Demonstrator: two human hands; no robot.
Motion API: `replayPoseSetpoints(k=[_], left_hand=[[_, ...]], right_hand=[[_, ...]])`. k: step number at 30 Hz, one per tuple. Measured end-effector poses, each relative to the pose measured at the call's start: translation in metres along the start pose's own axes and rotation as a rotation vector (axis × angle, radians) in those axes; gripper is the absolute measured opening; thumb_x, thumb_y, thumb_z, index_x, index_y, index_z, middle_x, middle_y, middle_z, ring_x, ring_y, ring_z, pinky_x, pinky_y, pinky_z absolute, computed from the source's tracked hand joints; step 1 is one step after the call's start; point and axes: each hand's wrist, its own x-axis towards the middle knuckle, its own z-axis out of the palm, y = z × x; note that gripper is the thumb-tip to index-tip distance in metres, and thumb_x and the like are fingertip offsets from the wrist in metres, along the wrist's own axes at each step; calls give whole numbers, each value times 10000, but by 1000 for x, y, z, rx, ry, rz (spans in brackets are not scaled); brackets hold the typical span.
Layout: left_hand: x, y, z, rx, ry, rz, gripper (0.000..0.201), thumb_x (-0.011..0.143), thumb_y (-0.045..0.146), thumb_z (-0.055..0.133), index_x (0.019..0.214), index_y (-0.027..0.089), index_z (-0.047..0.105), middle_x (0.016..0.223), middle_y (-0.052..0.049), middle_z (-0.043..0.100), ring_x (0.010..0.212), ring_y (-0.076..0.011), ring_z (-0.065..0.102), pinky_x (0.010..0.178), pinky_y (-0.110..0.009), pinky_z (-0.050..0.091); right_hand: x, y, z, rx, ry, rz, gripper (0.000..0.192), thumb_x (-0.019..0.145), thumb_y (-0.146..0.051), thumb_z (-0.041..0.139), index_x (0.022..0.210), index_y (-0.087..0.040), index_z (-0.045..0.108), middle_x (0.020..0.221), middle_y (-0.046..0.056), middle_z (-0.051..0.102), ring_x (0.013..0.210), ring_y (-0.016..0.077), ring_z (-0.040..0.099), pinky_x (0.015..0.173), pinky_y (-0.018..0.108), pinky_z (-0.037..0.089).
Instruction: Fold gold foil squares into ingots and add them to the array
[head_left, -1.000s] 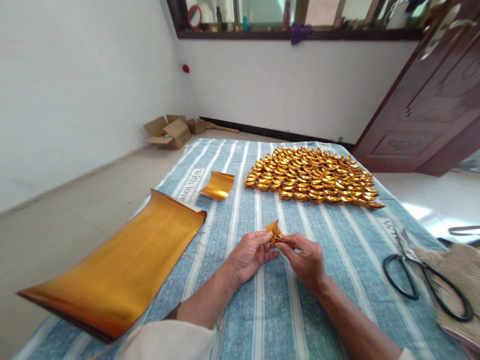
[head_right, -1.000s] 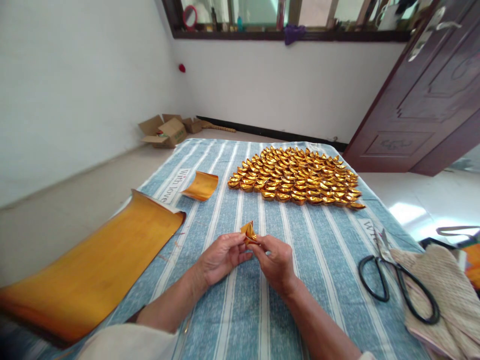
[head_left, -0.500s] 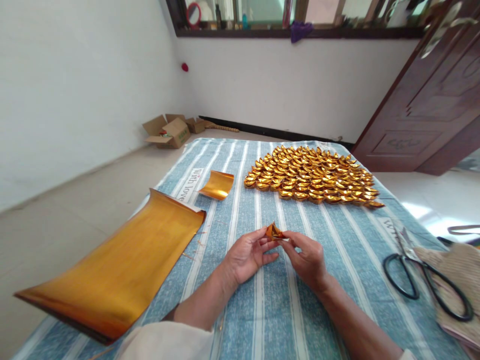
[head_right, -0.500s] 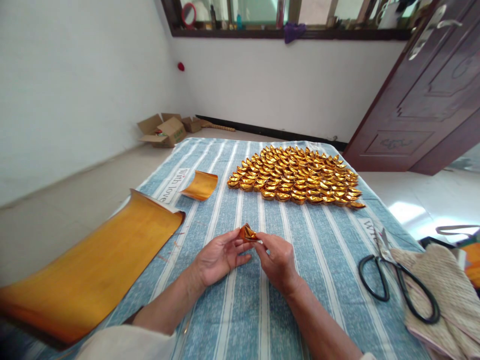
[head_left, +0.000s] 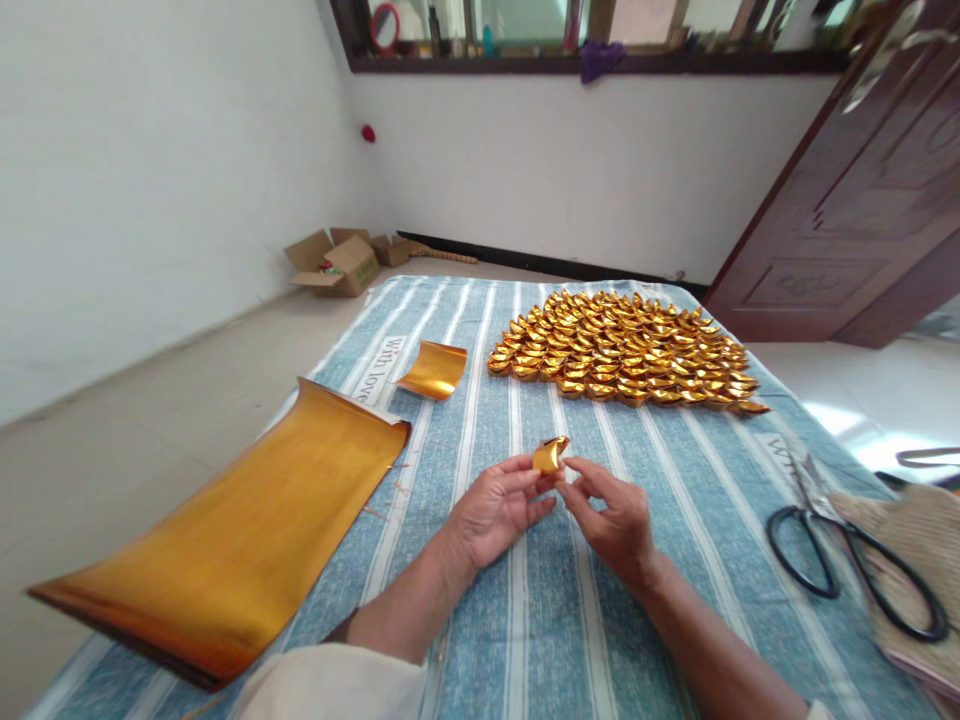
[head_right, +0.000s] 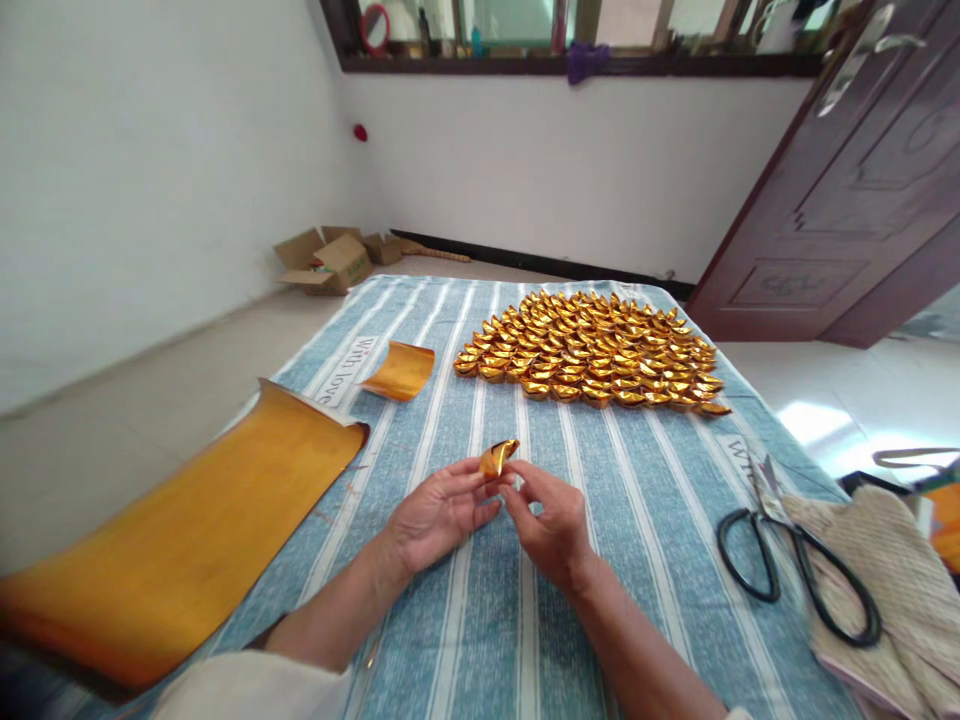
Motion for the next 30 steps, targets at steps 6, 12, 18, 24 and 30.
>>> replayPoseSetpoints(k=[6,12,18,24,30], left_hand=[[0,-4,0,73,-20,24,218,719,41,702,934,82,707,916,-102,707,821,-158,664,750,-250,524],[1,-3,1,113,-18,4,192,707,78,726,898,69,714,890,-98,706,793,-161,667,706,-240,538],[2,-3,3,57,21,36,102,751,169,723,796,78,714,793,-81,695,689,-142,652,609,-228,548],[1,-2,5,74,11,47,102,746,152,724,790,62,705,796,-82,682,696,-143,644,589,-222,547],[0,-2,6,76,4,43,109,735,154,736,773,60,696,777,-79,675,686,-145,640,592,-234,551]], right_hand=[[-1,-4,0,3,-12,-3,219,880,-260,558,1052,-167,657,692,7,705,512,110,625,569,219,529],[-4,0,2,11,-10,-2,230,889,-253,543,1048,-159,680,788,48,737,517,127,646,538,235,529],[-4,-4,2,74,-57,4,218,889,-206,533,1040,-166,686,735,27,718,492,113,617,518,222,508],[-3,-6,1,147,-79,67,187,884,-185,547,990,-160,699,607,-17,650,462,93,579,508,200,484],[-2,-6,1,128,-83,43,187,891,-191,542,973,-143,703,578,-14,632,464,96,577,502,200,470]])
